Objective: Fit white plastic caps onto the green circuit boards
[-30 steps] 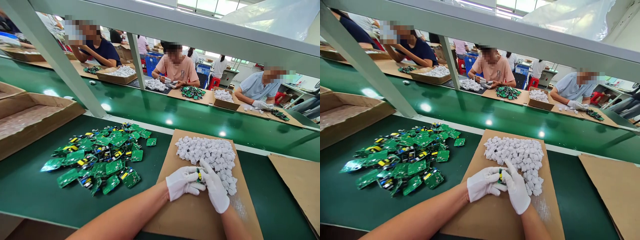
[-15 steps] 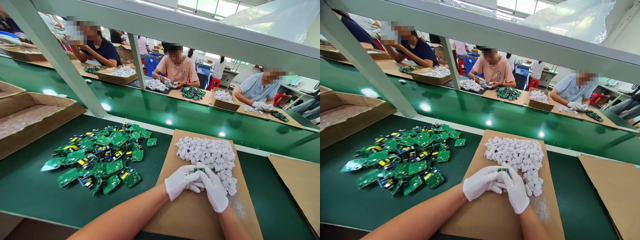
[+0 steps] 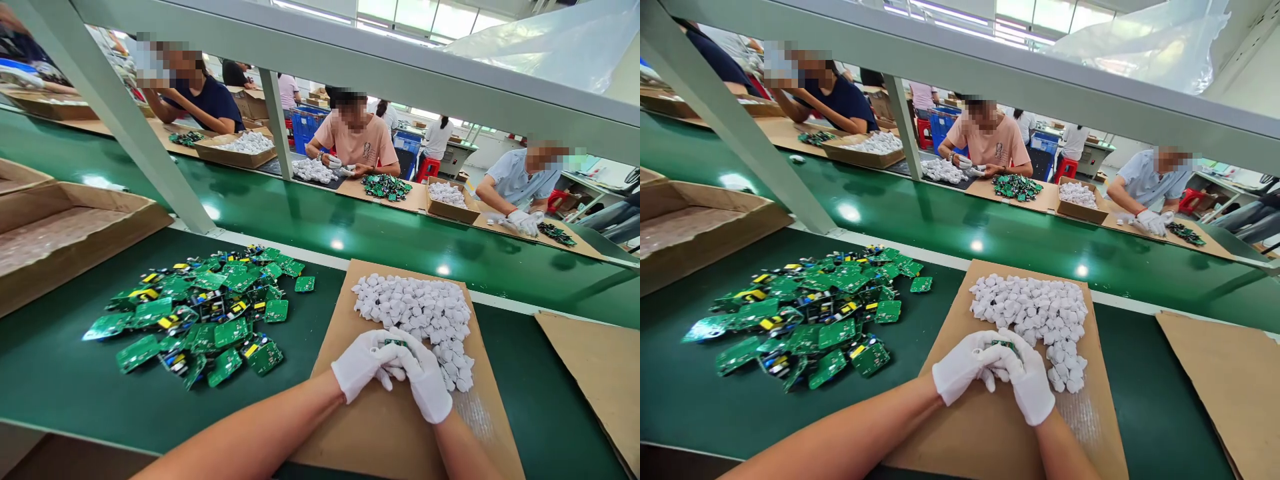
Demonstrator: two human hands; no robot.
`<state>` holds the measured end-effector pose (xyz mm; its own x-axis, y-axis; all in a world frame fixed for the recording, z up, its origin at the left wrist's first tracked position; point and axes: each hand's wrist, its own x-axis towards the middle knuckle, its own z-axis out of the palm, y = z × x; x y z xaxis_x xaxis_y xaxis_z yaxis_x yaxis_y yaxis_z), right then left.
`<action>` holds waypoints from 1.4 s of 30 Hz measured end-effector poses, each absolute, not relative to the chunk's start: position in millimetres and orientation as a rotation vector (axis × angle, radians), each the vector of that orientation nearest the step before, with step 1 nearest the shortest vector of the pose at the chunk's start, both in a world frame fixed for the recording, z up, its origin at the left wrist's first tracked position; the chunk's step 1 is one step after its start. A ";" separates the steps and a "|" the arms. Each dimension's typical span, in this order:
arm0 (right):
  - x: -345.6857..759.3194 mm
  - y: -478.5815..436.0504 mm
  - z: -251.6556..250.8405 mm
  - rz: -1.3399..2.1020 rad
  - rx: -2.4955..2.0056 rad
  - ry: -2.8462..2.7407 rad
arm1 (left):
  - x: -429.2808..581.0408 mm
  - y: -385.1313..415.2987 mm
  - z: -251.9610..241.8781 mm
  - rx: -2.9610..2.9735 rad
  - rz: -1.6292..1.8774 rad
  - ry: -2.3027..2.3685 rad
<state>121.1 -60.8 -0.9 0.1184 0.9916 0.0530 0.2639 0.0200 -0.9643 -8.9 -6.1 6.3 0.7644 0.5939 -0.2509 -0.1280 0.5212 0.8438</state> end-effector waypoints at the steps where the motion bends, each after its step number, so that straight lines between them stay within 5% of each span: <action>1: 121.6 -60.4 -1.5 0.940 -1.455 -1.315 | -8.8 -6.2 6.3 0.929 0.452 0.536; 42: 125.5 -61.0 -0.1 0.995 -1.472 -1.332 | -13.4 -0.9 18.2 0.779 0.368 0.512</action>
<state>125.5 -61.0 -0.1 0.1004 0.9949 0.0009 0.2811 -0.0275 -0.9593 -13.4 -0.9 18.2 0.8173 0.4928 -0.2987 -0.1262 0.6589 0.7415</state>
